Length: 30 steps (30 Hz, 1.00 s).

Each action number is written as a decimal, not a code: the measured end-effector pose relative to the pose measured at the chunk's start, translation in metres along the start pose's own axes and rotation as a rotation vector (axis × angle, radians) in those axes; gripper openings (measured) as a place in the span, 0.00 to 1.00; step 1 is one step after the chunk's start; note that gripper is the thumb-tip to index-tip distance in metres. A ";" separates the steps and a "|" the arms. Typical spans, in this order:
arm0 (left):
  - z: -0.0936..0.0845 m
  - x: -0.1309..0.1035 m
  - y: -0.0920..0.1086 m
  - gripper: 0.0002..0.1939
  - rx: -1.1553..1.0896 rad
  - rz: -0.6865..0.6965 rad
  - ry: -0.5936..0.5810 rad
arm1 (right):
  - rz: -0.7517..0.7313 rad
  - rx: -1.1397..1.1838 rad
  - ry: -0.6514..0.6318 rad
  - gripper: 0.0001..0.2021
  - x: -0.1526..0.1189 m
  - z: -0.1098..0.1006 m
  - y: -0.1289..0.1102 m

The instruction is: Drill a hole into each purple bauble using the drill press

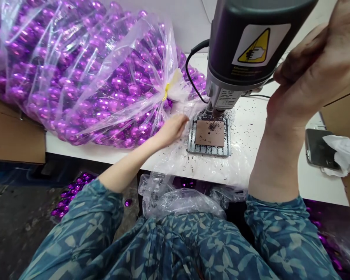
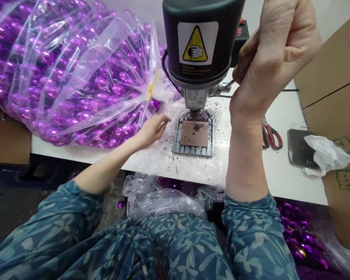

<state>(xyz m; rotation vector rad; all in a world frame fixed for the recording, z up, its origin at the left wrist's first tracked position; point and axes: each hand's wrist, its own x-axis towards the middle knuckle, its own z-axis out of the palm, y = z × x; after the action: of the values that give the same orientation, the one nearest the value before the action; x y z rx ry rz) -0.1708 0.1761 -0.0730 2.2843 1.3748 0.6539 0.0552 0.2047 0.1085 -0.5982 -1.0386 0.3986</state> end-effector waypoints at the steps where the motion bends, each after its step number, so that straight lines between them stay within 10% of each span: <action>1: -0.003 0.021 -0.012 0.19 0.112 -0.082 0.006 | 0.005 -0.001 0.009 0.27 -0.001 0.001 -0.001; 6: 0.000 0.083 -0.056 0.30 0.449 -0.339 -0.046 | 0.005 0.007 0.001 0.24 -0.004 0.001 -0.004; 15: -0.003 0.089 -0.058 0.37 0.413 -0.373 -0.047 | 0.006 0.003 0.007 0.25 -0.005 0.001 -0.004; 22: -0.014 0.024 -0.019 0.26 -0.406 -0.141 0.258 | -0.017 0.044 0.000 0.25 -0.006 -0.003 0.002; 30: 0.042 -0.003 0.004 0.27 -0.986 -0.151 0.090 | -0.060 0.119 0.032 0.28 -0.004 -0.004 0.015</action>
<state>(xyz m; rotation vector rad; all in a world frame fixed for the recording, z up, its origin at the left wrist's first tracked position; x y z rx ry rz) -0.1453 0.1678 -0.1051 1.3628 0.9168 1.0824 0.0561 0.2127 0.0948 -0.4648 -0.9924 0.3936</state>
